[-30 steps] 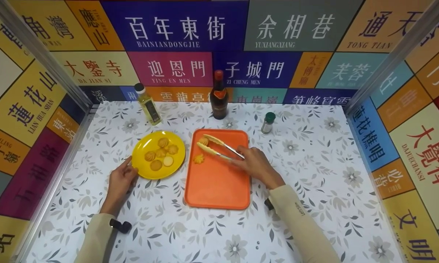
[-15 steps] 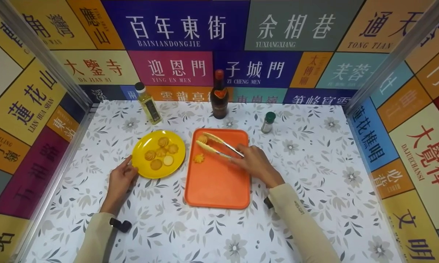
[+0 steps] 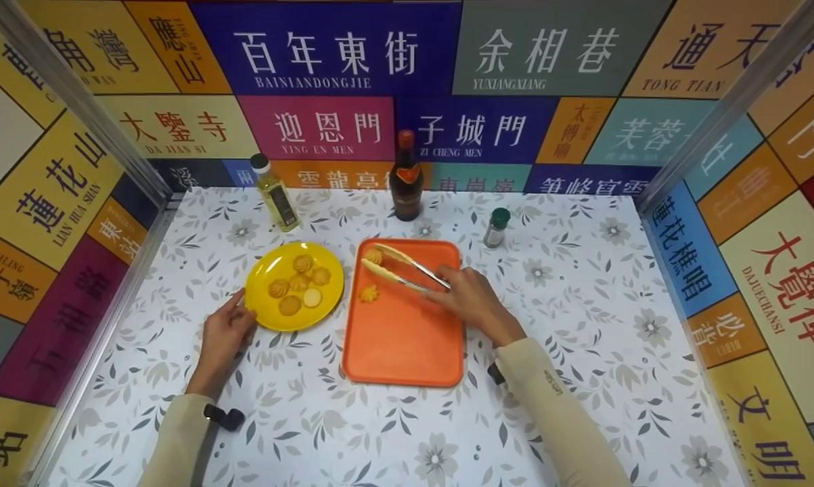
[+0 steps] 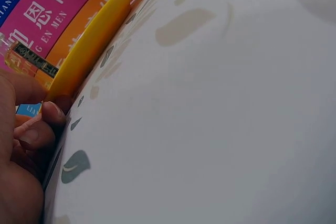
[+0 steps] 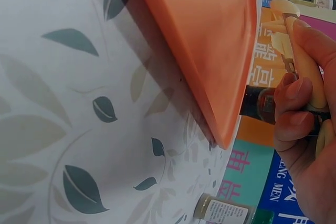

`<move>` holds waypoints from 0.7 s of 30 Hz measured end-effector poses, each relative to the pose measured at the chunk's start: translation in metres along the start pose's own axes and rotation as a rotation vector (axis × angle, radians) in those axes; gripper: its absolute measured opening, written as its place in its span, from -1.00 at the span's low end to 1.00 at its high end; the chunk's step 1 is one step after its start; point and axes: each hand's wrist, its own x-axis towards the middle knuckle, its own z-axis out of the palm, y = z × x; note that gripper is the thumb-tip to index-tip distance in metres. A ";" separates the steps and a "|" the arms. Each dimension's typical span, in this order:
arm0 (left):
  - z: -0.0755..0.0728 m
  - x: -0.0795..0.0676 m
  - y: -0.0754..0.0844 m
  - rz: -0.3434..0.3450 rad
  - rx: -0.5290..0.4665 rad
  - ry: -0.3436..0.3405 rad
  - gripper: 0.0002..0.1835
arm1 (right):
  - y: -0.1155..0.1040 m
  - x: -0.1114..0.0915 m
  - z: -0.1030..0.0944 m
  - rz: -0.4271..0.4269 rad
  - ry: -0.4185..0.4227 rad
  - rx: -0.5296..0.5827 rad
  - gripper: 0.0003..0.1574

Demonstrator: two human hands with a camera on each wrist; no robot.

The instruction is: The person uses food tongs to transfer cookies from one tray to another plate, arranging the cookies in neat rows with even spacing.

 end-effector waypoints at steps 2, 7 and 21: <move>0.000 0.000 0.000 0.003 0.001 -0.002 -0.30 | 0.000 0.000 0.000 -0.002 0.003 0.002 -0.51; 0.000 -0.001 0.000 0.002 0.010 0.000 -0.29 | -0.002 0.001 0.001 -0.001 0.006 0.012 -0.48; 0.000 -0.001 0.001 -0.008 0.052 0.013 -0.30 | -0.008 0.010 0.006 -0.053 0.025 0.019 -0.54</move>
